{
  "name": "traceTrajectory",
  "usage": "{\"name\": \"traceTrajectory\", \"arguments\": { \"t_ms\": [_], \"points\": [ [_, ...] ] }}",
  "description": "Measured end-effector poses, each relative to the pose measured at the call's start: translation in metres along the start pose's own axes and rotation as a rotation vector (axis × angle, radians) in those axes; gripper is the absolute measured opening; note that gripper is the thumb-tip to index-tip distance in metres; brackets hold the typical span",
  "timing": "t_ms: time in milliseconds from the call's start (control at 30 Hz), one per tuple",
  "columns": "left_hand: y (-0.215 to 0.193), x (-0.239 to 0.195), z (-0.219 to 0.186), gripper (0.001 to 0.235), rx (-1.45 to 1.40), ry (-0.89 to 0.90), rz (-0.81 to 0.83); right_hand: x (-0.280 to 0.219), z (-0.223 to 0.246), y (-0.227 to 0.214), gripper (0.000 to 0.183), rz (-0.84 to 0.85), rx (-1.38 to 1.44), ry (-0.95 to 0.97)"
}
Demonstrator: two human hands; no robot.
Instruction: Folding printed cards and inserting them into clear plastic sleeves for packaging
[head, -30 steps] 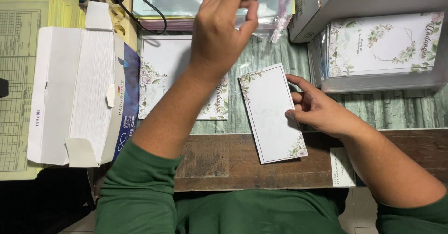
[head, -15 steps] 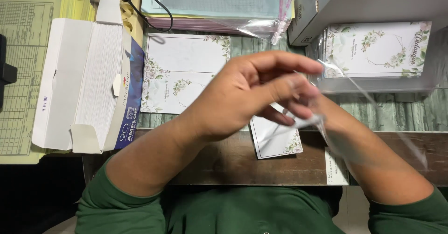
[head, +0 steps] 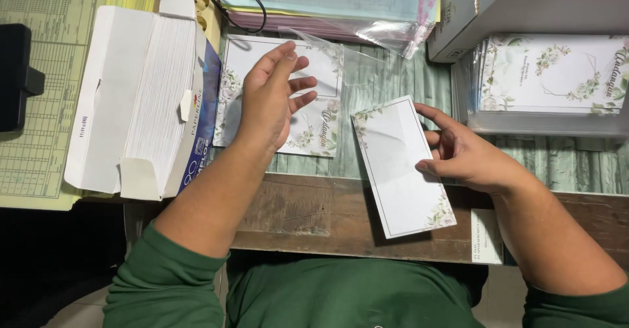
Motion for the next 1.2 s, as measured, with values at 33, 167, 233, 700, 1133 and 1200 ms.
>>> {"name": "traceTrajectory", "arguments": {
  "t_ms": [33,167,233,700,1133,1200],
  "points": [
    [0.002,-0.003,0.004,0.044,-0.035,-0.087,-0.023,-0.002,-0.001,0.005,0.102,0.052,-0.033,0.082],
    [0.013,-0.006,0.020,0.060,-0.067,-0.244,0.050,-0.012,-0.008,0.019,0.107,0.224,0.032,0.187],
    [0.015,-0.012,0.014,0.048,0.081,-0.253,0.065,-0.016,-0.002,0.023,0.107,0.282,0.001,0.212],
    [0.035,-0.026,0.028,0.017,0.134,-0.277,0.263,-0.025,-0.011,0.004,0.076,0.241,-0.156,0.335],
    [0.041,-0.034,0.018,0.009,0.280,-0.231,0.418,-0.055,0.019,-0.039,0.013,0.236,-0.499,0.108],
    [0.043,-0.038,0.018,0.011,0.246,-0.230,0.489,-0.066,0.026,-0.047,0.021,0.301,-0.549,-0.040]
  ]
}}
Point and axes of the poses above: each hand's wrist, its own x-axis towards the middle knuckle, its own y-axis out of the palm, z = x × y, the point moved 8 cm from there along x, towards the middle knuckle, and after that the axes turned 5 degrees about y, right-handed, at the moved point
